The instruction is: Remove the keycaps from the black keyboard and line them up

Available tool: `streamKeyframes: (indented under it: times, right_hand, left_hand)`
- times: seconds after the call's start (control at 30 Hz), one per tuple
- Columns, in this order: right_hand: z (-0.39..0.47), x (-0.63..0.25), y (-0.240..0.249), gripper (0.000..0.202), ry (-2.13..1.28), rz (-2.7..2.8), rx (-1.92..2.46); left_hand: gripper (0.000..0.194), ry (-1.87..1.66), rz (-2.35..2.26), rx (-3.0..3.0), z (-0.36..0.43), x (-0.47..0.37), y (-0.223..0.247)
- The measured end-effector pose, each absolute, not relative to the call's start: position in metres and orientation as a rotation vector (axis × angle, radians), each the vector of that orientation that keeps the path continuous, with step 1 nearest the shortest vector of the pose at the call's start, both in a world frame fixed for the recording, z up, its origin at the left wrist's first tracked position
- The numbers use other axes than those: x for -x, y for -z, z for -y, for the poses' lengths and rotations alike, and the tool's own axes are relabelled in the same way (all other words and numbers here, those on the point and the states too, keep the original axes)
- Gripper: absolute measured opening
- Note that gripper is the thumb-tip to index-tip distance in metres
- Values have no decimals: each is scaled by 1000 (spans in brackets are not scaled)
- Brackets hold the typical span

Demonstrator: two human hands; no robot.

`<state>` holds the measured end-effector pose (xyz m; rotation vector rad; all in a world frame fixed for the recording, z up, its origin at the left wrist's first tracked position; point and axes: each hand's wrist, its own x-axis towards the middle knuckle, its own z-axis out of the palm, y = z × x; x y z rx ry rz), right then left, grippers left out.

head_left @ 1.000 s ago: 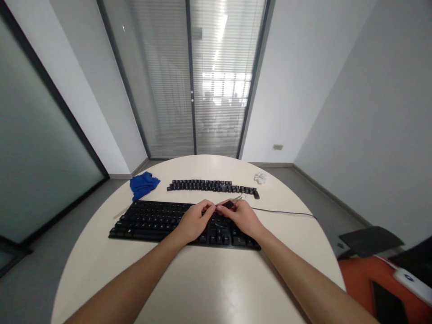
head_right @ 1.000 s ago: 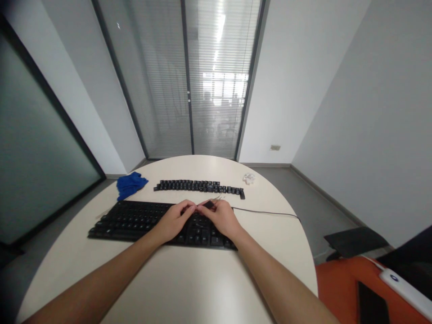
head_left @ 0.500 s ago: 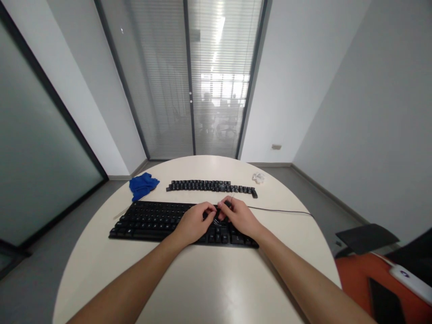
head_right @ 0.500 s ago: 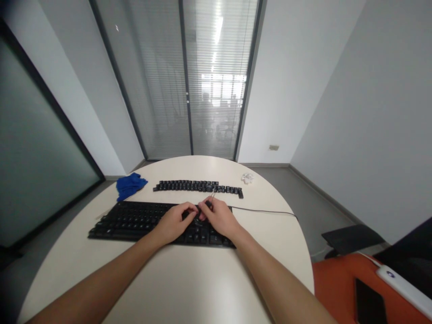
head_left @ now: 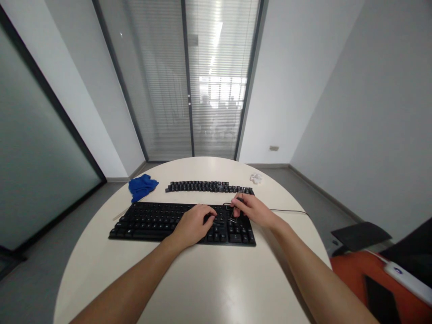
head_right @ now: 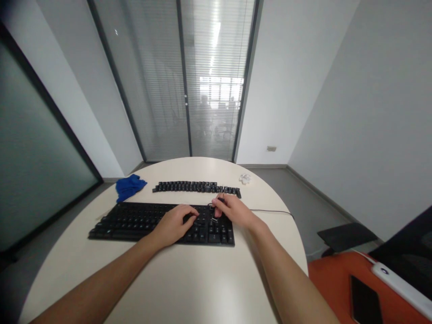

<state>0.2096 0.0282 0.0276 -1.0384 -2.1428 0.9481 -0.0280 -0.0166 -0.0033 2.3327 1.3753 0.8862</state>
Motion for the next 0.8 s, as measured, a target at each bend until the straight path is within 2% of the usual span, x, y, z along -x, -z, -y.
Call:
streamKeyframes:
  times: [0.4,0.8]
  right_hand:
    - [-22,-218,-38,43,-1077,2248,964]
    - [-23,-221,-41,40,-1044,2327,961]
  left_hand:
    - [18,-880,-1367,-2335,17,28,1]
    - [17,-868,-1373,-2345,18,28,-1]
